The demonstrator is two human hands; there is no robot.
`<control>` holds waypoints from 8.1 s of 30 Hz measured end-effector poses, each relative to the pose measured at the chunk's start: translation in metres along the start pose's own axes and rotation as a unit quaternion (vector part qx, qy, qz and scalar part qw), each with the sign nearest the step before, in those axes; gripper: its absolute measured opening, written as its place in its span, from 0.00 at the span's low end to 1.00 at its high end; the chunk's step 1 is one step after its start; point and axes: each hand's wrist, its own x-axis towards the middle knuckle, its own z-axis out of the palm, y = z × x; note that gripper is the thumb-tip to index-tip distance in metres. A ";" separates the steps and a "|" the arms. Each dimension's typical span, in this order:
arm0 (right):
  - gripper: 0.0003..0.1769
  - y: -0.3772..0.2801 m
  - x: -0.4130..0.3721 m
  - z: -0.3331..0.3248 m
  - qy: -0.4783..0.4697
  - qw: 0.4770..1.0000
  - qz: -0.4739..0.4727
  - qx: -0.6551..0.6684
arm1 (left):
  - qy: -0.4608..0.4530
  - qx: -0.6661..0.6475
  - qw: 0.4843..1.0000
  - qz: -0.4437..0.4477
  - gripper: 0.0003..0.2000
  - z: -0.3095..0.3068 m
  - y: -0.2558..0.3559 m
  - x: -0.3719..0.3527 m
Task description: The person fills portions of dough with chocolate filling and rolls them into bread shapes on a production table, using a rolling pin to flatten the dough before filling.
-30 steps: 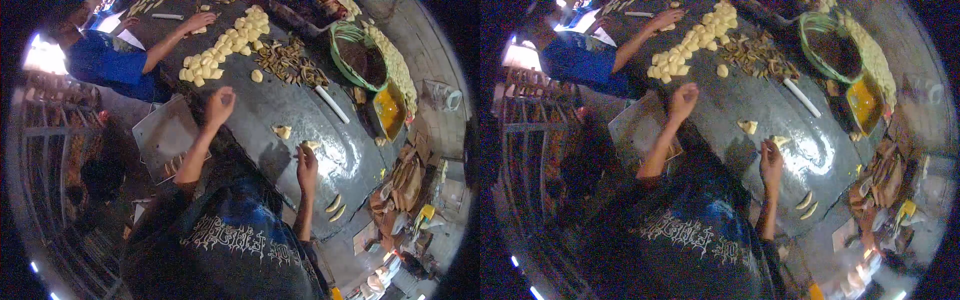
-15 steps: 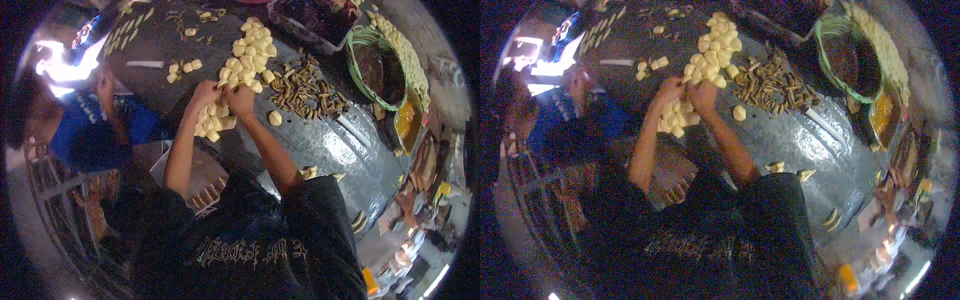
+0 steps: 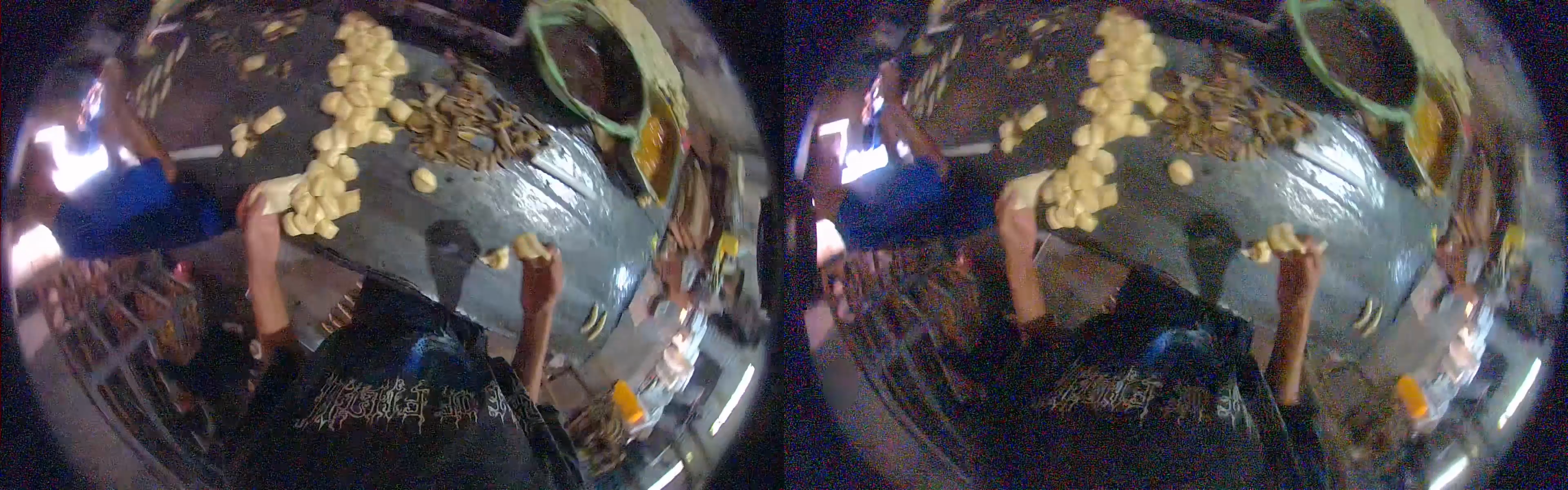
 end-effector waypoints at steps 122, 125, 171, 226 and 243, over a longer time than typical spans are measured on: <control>0.19 0.004 0.016 0.050 -0.143 0.986 0.060 -0.067 | -0.094 0.286 0.942 0.146 0.13 0.055 0.100 0.111; 0.26 -0.045 -0.014 0.039 -0.137 0.989 0.048 0.033 | -0.253 0.077 0.961 0.080 0.13 0.104 0.132 0.093; 0.20 -0.094 0.111 -0.234 0.186 0.664 -0.336 -0.642 | -0.343 0.502 0.761 0.228 0.27 0.298 -0.176 -0.123; 0.32 -0.128 -0.142 -0.342 0.046 0.978 -0.150 0.136 | -0.390 0.580 0.680 0.222 0.34 0.356 -0.215 -0.216; 0.14 -0.148 -0.113 -0.120 -0.156 0.939 -0.247 -0.183 | -0.330 0.175 0.907 0.192 0.09 0.355 -0.052 -0.383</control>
